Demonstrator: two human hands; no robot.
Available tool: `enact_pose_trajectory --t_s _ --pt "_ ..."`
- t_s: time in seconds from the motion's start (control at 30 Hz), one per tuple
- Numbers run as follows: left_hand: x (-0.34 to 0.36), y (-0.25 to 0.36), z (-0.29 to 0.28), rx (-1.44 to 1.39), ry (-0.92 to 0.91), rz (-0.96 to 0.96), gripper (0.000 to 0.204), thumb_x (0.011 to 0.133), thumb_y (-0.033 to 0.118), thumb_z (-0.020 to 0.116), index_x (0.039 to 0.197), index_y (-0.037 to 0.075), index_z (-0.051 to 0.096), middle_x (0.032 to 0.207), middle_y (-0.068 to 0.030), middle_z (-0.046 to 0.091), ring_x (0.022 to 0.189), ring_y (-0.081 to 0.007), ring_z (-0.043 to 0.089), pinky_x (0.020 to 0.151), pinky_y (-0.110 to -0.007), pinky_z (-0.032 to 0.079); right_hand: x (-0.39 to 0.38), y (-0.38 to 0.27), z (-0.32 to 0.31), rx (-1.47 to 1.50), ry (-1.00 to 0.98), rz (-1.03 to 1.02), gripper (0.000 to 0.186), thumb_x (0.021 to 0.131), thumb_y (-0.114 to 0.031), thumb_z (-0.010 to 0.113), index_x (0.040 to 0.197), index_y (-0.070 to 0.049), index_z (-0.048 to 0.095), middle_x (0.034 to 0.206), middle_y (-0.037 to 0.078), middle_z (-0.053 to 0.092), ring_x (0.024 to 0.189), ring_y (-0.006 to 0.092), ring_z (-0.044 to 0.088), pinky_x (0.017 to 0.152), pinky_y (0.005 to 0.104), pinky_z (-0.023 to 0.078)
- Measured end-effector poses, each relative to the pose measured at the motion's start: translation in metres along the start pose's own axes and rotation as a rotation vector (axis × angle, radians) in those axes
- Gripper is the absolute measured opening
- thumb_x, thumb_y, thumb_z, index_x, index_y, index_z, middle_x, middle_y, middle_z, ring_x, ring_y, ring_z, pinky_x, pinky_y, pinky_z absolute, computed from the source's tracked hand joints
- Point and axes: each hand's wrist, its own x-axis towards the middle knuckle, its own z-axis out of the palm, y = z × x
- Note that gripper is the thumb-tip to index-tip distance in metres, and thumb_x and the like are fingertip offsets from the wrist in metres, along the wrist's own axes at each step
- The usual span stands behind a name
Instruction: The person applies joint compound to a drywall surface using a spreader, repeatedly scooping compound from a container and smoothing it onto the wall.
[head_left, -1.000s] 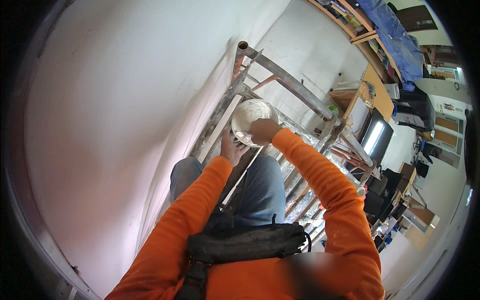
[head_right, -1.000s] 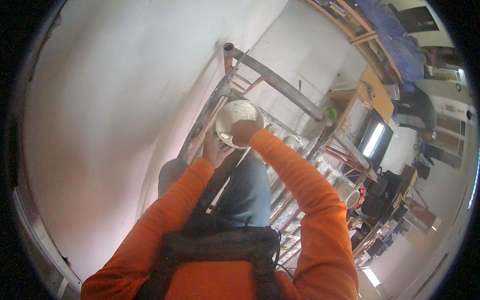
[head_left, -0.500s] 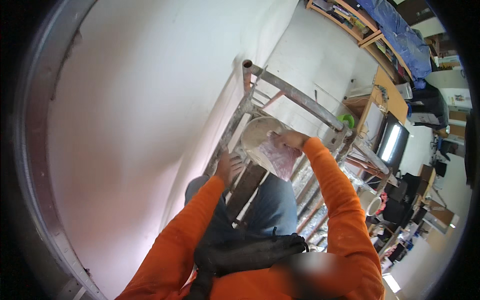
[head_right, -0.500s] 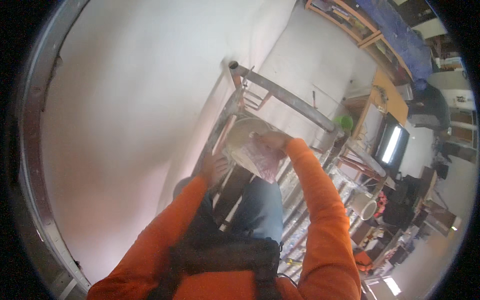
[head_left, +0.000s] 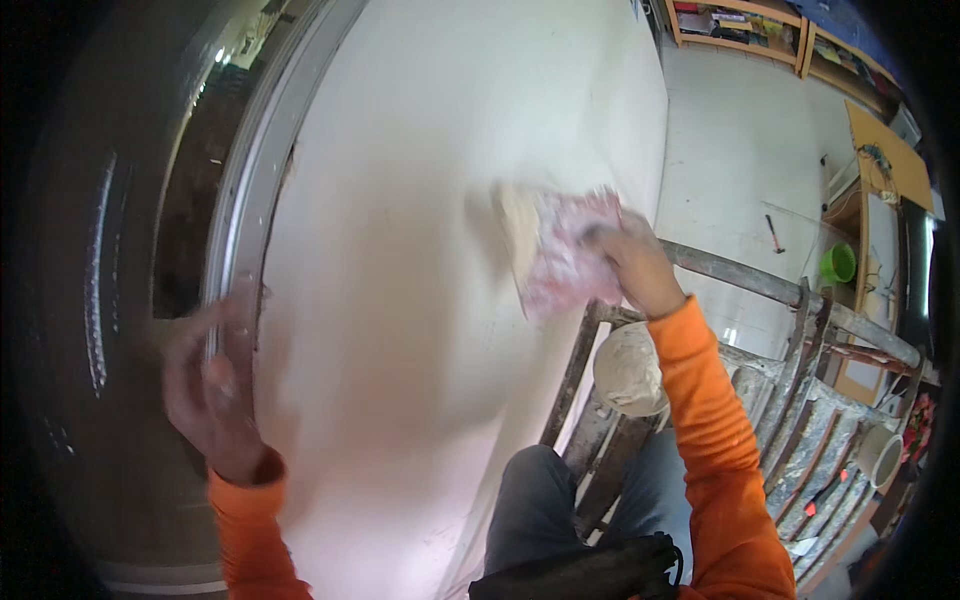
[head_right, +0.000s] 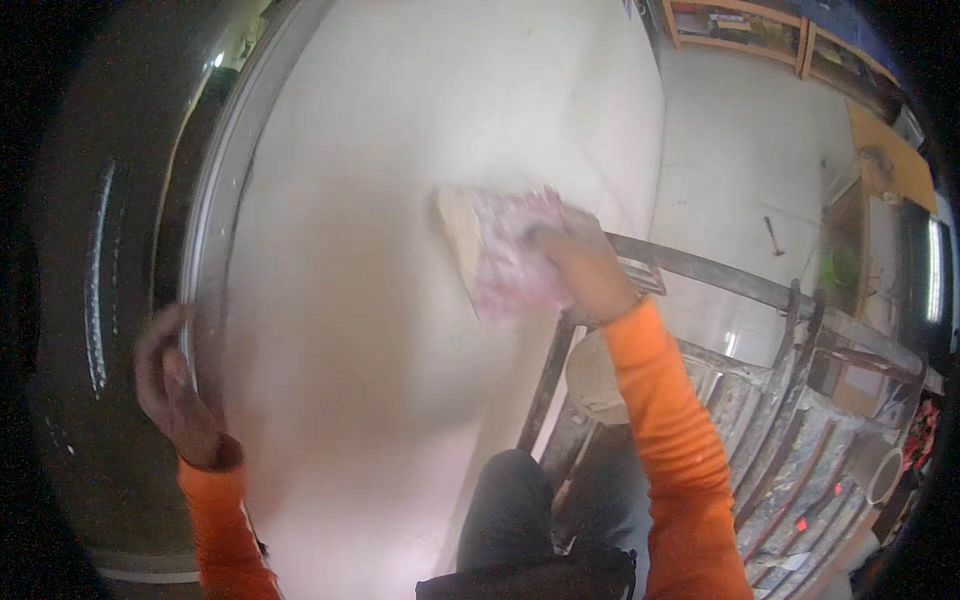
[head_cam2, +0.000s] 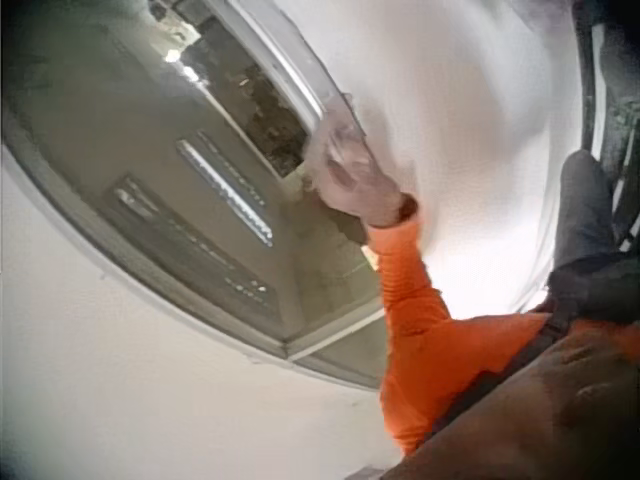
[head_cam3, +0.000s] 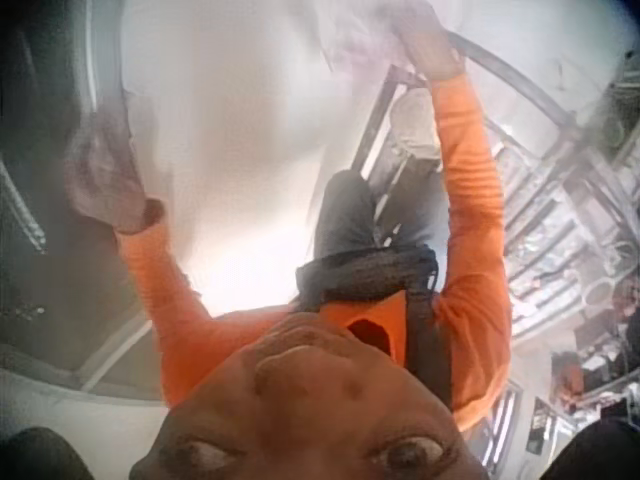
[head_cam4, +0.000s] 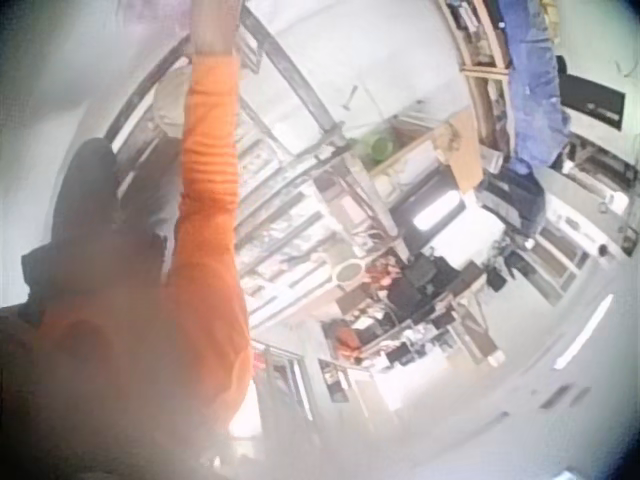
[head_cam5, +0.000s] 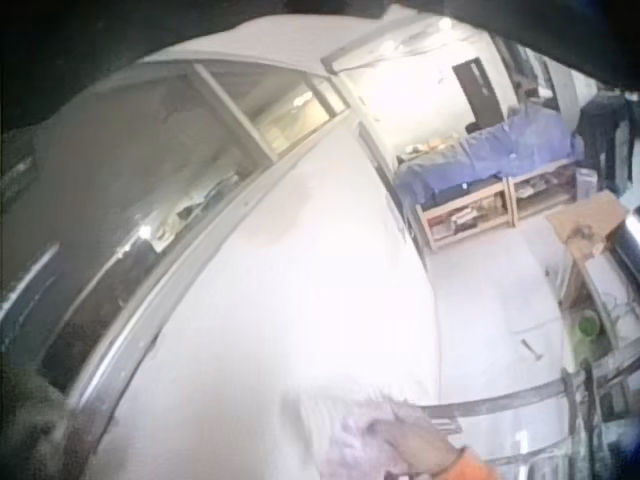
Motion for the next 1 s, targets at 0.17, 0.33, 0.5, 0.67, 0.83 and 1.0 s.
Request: enact_pose_trajectory --t_s 0.17,0.33,0.5,0.67,0.83,1.0 --pt "0.119 -0.003 0.005 0.391 -0.307 0.344 0.08 0.097 0.059 0.058 0.142 -0.007 0.049 0.144 -0.0246 0.053 0.136 -0.0354 0.05 0.117 -0.045 0.033 0.111 -0.048 0.058 0.051 0.214 -0.574 0.028 0.095 -0.013 0.053 0.114 0.003 0.067 0.094 0.004 0.065 0.086 0.0141 0.06 0.082 0.0279 0.051" --pt "0.141 -0.026 0.017 0.54 -0.391 0.373 0.089 0.092 0.068 0.058 0.143 -0.004 0.05 0.152 -0.0272 0.046 0.142 -0.0387 0.044 0.118 -0.048 0.031 0.205 -0.079 0.085 -0.456 0.502 -0.862 0.034 0.094 -0.009 0.05 0.123 -0.003 0.067 0.121 0.015 0.068 0.105 0.0348 0.06 0.095 0.0397 0.049" --pt "0.144 -0.033 0.019 0.379 -0.404 0.312 0.095 0.091 0.079 0.046 0.137 -0.003 0.054 0.154 -0.0333 0.038 0.142 -0.046 0.041 0.117 -0.057 0.029 0.265 -0.086 0.107 -0.493 0.586 -0.926 0.038 0.091 -0.005 0.052 0.128 -0.005 0.063 0.118 0.013 0.064 0.109 0.0345 0.055 0.097 0.0444 0.045" --pt "0.14 -0.047 0.017 0.311 -0.37 0.302 0.093 0.091 0.079 0.047 0.134 -0.003 0.056 0.15 -0.0337 0.042 0.139 -0.0461 0.044 0.116 -0.058 0.031 0.318 -0.085 0.125 -0.588 0.767 -0.976 0.039 0.089 -0.004 0.055 0.128 -0.001 0.059 0.12 0.017 0.058 0.109 0.0353 0.054 0.094 0.047 0.044" --pt "0.133 -0.046 0.027 0.069 -0.359 0.255 0.076 0.092 0.066 0.061 0.136 0.006 0.053 0.153 -0.0357 0.036 0.135 -0.047 0.049 0.108 -0.057 0.045 0.328 -0.075 0.15 -0.688 0.825 -0.869 0.044 0.081 -0.007 0.06 0.124 0.003 0.059 0.113 0.019 0.061 0.106 0.0357 0.056 0.092 0.0467 0.043" --pt "0.133 -0.05 0.023 -0.032 -0.382 0.268 0.078 0.095 0.071 0.051 0.141 0.009 0.048 0.152 -0.0327 0.039 0.131 -0.0436 0.053 0.107 -0.054 0.046 0.306 -0.086 0.143 -0.824 0.617 -0.895 0.047 0.085 -0.006 0.061 0.128 0.009 0.055 0.117 0.022 0.057 0.103 0.0353 0.054 0.09 0.0452 0.047"
